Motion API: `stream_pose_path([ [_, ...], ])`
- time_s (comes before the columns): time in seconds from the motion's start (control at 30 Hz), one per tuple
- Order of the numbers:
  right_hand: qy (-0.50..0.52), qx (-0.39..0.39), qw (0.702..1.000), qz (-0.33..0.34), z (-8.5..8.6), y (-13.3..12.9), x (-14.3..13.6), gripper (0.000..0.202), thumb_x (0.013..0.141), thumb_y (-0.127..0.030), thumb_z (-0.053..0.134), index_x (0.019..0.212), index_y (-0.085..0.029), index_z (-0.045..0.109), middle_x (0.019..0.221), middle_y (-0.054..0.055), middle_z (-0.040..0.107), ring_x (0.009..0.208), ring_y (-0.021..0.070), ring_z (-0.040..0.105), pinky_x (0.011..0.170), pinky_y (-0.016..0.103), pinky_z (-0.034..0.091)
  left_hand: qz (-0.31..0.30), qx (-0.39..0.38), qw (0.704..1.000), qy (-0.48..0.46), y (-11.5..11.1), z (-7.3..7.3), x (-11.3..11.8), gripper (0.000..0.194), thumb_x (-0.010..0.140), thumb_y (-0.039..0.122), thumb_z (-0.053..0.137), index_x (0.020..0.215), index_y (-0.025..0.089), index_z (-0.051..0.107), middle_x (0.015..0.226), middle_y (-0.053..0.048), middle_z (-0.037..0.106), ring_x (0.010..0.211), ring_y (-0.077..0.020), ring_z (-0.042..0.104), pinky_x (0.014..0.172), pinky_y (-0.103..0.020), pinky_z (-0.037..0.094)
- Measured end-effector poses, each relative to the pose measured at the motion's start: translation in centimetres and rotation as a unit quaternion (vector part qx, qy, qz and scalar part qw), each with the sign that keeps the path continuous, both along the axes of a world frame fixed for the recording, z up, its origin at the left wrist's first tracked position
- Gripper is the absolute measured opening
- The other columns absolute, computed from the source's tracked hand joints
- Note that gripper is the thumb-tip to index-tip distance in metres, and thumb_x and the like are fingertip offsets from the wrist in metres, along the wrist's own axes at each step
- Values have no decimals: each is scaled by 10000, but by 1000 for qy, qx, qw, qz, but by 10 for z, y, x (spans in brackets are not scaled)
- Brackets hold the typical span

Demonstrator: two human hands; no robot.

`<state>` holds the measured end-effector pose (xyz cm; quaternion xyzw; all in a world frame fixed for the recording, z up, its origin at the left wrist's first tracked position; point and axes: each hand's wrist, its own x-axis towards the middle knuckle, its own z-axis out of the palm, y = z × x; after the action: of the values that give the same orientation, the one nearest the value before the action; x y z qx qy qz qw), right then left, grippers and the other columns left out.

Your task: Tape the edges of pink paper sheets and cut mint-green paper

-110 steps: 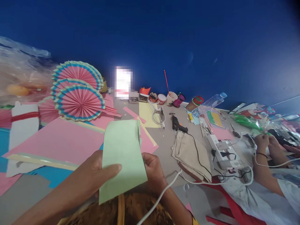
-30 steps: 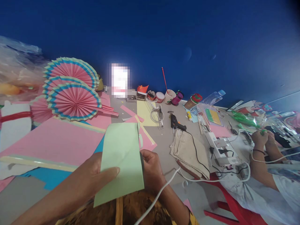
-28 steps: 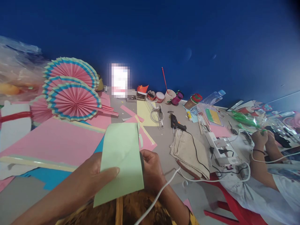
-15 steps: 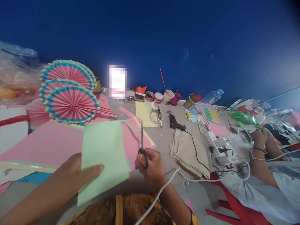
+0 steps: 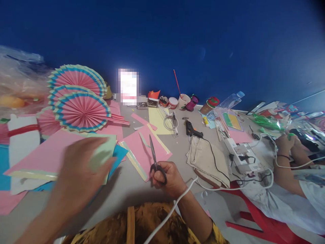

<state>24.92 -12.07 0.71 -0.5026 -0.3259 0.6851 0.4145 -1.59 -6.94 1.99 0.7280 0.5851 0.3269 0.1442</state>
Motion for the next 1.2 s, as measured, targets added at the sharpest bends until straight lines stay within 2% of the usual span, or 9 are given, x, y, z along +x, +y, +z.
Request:
stream_pose_path([
  [0.1, 1, 1, 1000, 19, 3, -4, -5, 541, 562, -662, 917, 638, -183, 677, 498, -20, 596, 410, 65, 380, 424, 215, 239, -150, -31, 985, -81, 21, 1, 66, 454, 855, 517, 664, 1174, 212, 769, 1398, -167, 715, 1355, -397, 587, 1222, -575, 392],
  [0.17, 3, 11, 1000, 24, 4, -7, -2, 529, 575, -659, 908, 649, -187, 681, 508, -18, 604, 420, 74, 395, 437, 220, 263, -195, -93, 969, -119, 29, 0, 90, 352, 913, 492, 568, 952, 238, 809, 1204, -132, 811, 1200, -358, 701, 1109, -507, 516],
  [0.33, -161, 81, 983, -33, -1, -9, 37, 415, 663, -585, 846, 729, -194, 723, 615, 4, 649, 557, 134, 510, 547, 259, 386, -90, -256, 939, -209, 22, 9, 74, 336, 854, 555, 686, 871, 254, 835, 951, -68, 865, 951, -316, 799, 934, -399, 620],
  [0.43, -440, 78, 887, -117, -8, -3, 68, 305, 711, -458, 834, 684, -211, 657, 603, -21, 588, 572, 137, 468, 579, 272, 348, -33, -343, 890, -299, 20, 18, 55, 399, 782, 625, 787, 810, 230, 830, 815, -92, 838, 927, -322, 799, 906, -402, 631],
  [0.5, -566, 70, 813, -116, -13, 2, 82, 268, 735, -401, 836, 710, -211, 649, 649, -9, 612, 607, 156, 497, 622, 289, 368, -34, -397, 841, -366, 22, 21, 51, 467, 730, 663, 833, 820, 205, 822, 736, -94, 799, 856, -311, 791, 768, -376, 635],
  [0.67, -662, 127, 736, -59, -25, 3, 93, 352, 820, -358, 816, 1097, -154, 744, 999, 118, 711, 954, 275, 663, 852, 354, 494, -76, -485, 749, -445, 24, 19, 60, 535, 666, 599, 913, 950, 163, 787, 698, -44, 744, 587, -191, 688, 526, -282, 532],
  [0.8, -671, 114, 729, -67, -32, 0, 95, 340, 849, -377, 811, 1123, -184, 750, 1110, 145, 676, 938, 259, 679, 794, 336, 493, -137, -514, 723, -440, 14, 13, 72, 493, 744, 545, 854, 1024, 159, 729, 624, -9, 703, 482, -152, 617, 486, -277, 515],
  [0.97, -683, 37, 727, -59, -31, 12, 104, 274, 806, -376, 825, 878, -225, 609, 703, -15, 608, 642, 190, 566, 623, 289, 334, -187, -539, 735, -367, -1, 0, 86, 423, 756, 570, 793, 798, 191, 609, 645, -52, 733, 493, -156, 645, 449, -246, 484],
  [1.2, -560, 61, 825, -47, -29, 13, 115, 248, 765, -332, 751, 704, -242, 528, 612, -48, 564, 579, 151, 505, 596, 270, 339, -201, -535, 766, -293, -7, -5, 79, 440, 719, 588, 840, 721, 166, 717, 633, -54, 707, 521, -150, 628, 443, -231, 490],
])
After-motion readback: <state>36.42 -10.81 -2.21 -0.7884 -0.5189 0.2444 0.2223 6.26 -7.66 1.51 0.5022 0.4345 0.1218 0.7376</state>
